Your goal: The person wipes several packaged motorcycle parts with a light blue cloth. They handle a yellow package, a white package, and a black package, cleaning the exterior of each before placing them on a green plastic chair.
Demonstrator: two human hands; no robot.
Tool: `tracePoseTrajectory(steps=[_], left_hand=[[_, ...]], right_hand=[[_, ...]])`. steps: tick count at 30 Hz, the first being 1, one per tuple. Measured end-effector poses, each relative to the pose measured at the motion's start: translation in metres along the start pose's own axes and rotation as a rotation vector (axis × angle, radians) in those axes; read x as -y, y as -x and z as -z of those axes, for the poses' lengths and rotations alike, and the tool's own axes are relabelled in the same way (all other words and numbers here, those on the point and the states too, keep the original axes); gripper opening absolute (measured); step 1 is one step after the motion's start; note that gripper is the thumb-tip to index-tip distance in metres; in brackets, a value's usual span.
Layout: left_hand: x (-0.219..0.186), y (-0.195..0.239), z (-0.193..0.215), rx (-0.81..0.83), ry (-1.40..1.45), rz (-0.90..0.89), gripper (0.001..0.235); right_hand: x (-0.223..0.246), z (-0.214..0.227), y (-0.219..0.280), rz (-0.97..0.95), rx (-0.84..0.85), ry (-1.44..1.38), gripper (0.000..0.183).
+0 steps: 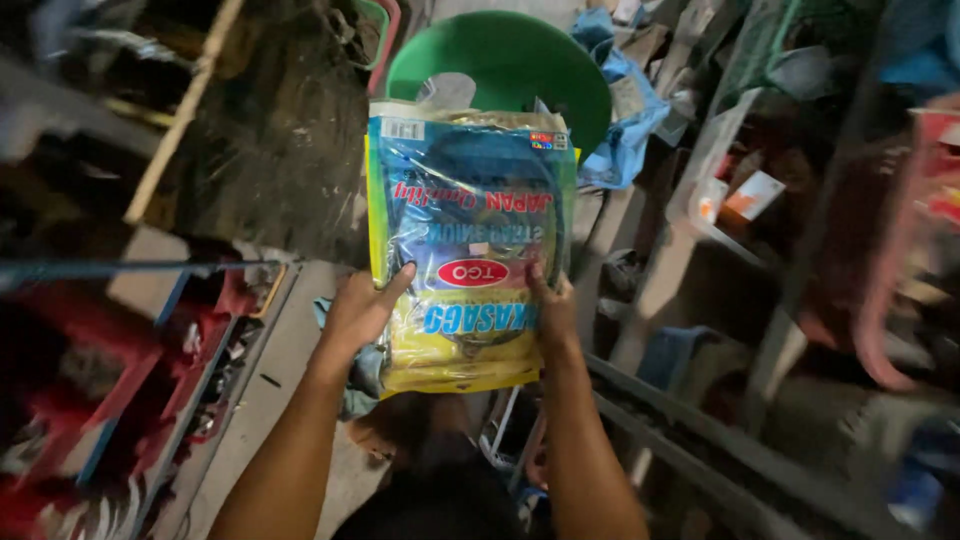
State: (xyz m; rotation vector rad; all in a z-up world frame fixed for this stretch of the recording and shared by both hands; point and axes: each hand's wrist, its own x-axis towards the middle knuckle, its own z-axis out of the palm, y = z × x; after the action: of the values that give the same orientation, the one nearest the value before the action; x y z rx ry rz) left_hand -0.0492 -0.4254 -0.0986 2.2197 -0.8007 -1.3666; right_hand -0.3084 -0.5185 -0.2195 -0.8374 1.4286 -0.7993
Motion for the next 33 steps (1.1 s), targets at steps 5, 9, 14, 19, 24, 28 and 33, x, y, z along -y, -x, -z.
tracePoseTrajectory(steps=[5,9,14,19,24,28,33], left_hand=[[0.044,-0.122,-0.043,-0.003,0.048,-0.016,0.073],[0.05,-0.186,-0.064,-0.075,0.054,-0.03,0.072],[0.072,-0.246,-0.076,-0.075,0.059,-0.043,0.063],[0.089,-0.28,-0.086,0.006,-0.165,0.009,0.076],[0.11,-0.301,-0.11,0.074,-0.158,0.237,0.078],[0.135,-0.327,-0.128,0.086,-0.172,0.229,0.092],[0.115,-0.322,-0.124,0.022,-0.353,0.233,0.081]], right_hand=[[-0.063,-0.007,-0.097,-0.098,-0.023,-0.023,0.035],[-0.124,-0.005,-0.175,-0.037,0.026,0.112,0.037],[-0.218,-0.004,-0.227,-0.096,0.005,0.097,0.045],[-0.199,-0.041,-0.22,-0.035,0.08,0.263,0.058],[-0.165,-0.063,-0.215,-0.226,0.067,0.441,0.094],[-0.197,-0.051,-0.238,-0.264,-0.021,0.399,0.08],[-0.196,-0.048,-0.248,-0.183,0.045,0.558,0.079]])
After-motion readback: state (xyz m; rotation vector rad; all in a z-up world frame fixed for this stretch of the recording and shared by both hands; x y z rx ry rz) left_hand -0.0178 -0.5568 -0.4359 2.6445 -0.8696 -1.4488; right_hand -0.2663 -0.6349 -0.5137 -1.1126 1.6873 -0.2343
